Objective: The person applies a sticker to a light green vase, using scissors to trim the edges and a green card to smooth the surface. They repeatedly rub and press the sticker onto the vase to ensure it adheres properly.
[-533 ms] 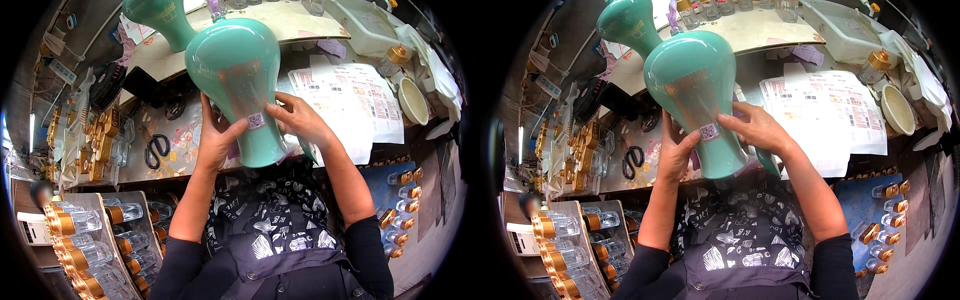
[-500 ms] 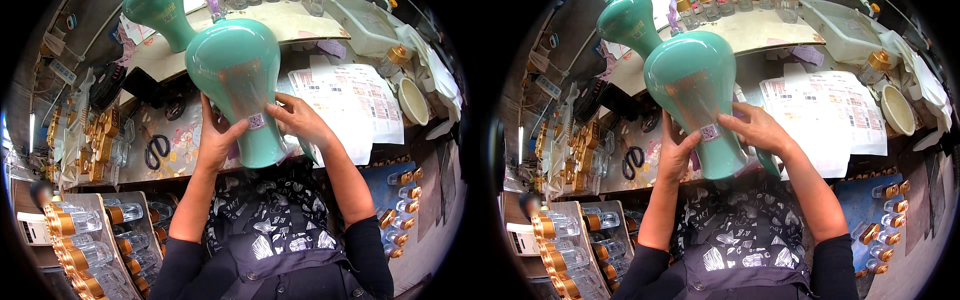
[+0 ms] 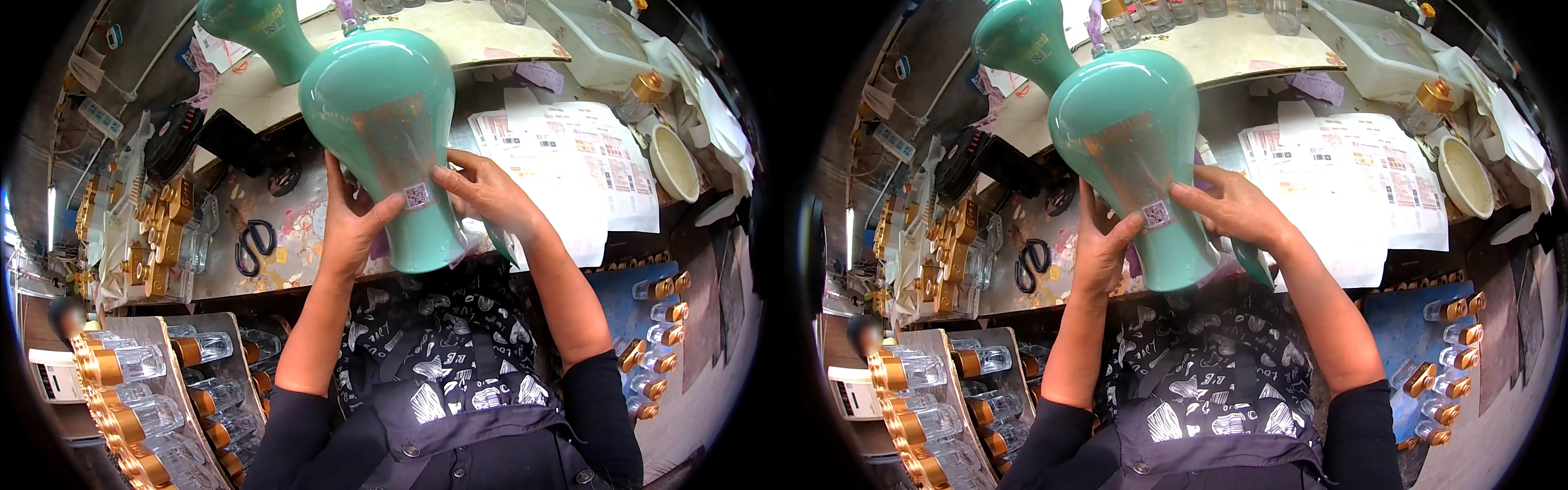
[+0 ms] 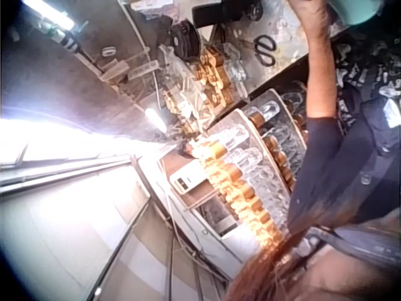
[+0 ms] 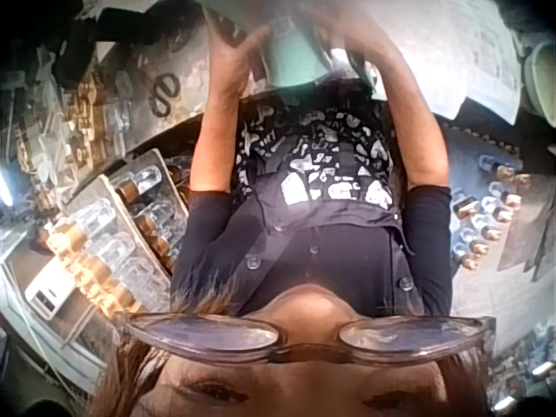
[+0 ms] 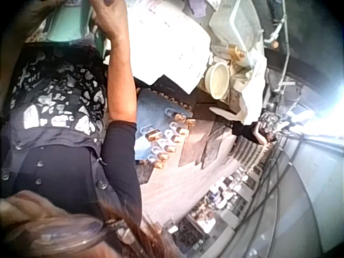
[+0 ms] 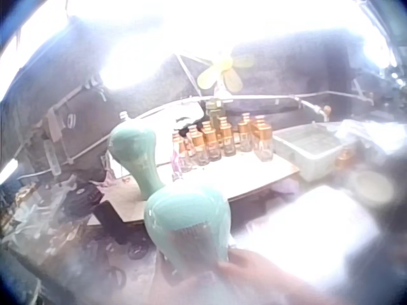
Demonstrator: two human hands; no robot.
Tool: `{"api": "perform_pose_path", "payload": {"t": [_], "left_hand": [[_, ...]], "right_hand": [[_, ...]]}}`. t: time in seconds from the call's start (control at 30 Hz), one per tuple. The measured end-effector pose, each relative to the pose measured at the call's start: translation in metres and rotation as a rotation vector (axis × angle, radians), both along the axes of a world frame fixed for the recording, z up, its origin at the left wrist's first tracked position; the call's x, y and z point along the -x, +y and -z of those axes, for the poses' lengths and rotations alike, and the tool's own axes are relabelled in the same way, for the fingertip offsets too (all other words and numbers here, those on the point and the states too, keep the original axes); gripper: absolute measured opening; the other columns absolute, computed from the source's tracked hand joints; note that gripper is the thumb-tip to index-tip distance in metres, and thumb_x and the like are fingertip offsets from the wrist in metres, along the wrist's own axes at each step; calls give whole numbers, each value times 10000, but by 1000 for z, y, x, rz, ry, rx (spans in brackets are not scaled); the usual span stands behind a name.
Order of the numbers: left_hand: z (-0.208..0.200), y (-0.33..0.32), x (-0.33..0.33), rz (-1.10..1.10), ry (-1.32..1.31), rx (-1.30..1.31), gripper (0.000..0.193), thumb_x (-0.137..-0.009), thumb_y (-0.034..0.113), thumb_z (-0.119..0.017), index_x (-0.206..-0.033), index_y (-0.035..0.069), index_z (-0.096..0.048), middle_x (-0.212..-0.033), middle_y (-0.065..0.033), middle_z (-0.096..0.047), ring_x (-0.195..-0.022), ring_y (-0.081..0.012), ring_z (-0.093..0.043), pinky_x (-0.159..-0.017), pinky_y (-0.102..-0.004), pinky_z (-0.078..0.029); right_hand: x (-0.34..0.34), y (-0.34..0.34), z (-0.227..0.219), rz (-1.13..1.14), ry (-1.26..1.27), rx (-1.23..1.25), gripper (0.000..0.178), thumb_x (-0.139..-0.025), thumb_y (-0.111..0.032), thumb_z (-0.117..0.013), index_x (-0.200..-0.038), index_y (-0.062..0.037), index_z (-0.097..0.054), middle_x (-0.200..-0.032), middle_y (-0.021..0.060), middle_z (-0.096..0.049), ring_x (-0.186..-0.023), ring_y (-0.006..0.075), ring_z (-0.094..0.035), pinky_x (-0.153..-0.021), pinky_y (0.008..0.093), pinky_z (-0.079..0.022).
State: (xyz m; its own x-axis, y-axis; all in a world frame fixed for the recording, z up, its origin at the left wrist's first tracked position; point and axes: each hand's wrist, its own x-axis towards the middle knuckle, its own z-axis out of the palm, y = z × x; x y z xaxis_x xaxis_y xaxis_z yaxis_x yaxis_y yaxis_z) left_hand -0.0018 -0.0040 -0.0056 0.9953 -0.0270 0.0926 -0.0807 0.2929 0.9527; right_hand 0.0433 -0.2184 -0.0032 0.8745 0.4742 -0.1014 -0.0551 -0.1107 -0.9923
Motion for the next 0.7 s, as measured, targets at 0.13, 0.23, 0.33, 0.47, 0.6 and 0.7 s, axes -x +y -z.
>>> {"api": "perform_pose_path", "payload": {"t": [0.13,0.23,0.33,0.47,0.6,0.7], "left_hand": [[3,7,0,15,13,26,1253,-752,96,-852,-1612,207,52,-1528,-183,-304,-1391,-329,-398,-1104,-440,-413],[-4,6,4,60,-27,-39,1266,-752,68,-839,-1610,212,82,-1531,-189,-303,-1393,-335,-403,-1102,-449,-416],[-3,3,6,43,0,-61,1273,-746,51,-835,-1608,211,87,-1528,-195,-304,-1396,-343,-401,-1101,-457,-418],[-4,2,6,41,33,-54,1283,-740,48,-838,-1606,203,96,-1529,-201,-299,-1399,-349,-395,-1101,-453,-419],[-1,3,6,36,24,-59,1282,-741,47,-835,-1605,198,99,-1535,-205,-291,-1395,-350,-399,-1095,-450,-426],[-1,3,6,33,36,-54,1280,-740,45,-832,-1606,201,97,-1537,-209,-290,-1391,-350,-404,-1095,-449,-426]], "right_hand": [[2,-5,-3,-28,4,40,683,-921,-503,-655,-1394,-19,-559,-883,63,-681,-688,101,-526,-631,274,-469],[8,-6,-3,-22,-2,104,702,-891,-500,-689,-1391,-23,-564,-876,76,-684,-703,113,-550,-641,284,-476],[10,-3,0,-5,-27,136,740,-849,-510,-728,-1381,-20,-573,-868,90,-688,-724,126,-576,-666,293,-485],[8,2,13,43,-194,145,776,-816,-532,-752,-1366,-12,-581,-855,101,-681,-728,133,-587,-680,298,-484],[11,0,9,36,-96,106,783,-819,-530,-749,-1367,1,-571,-875,107,-679,-705,131,-576,-654,290,-472],[13,-2,7,34,-32,81,771,-837,-518,-735,-1374,8,-561,-871,95,-673,-692,125,-566,-636,284,-462]]}}
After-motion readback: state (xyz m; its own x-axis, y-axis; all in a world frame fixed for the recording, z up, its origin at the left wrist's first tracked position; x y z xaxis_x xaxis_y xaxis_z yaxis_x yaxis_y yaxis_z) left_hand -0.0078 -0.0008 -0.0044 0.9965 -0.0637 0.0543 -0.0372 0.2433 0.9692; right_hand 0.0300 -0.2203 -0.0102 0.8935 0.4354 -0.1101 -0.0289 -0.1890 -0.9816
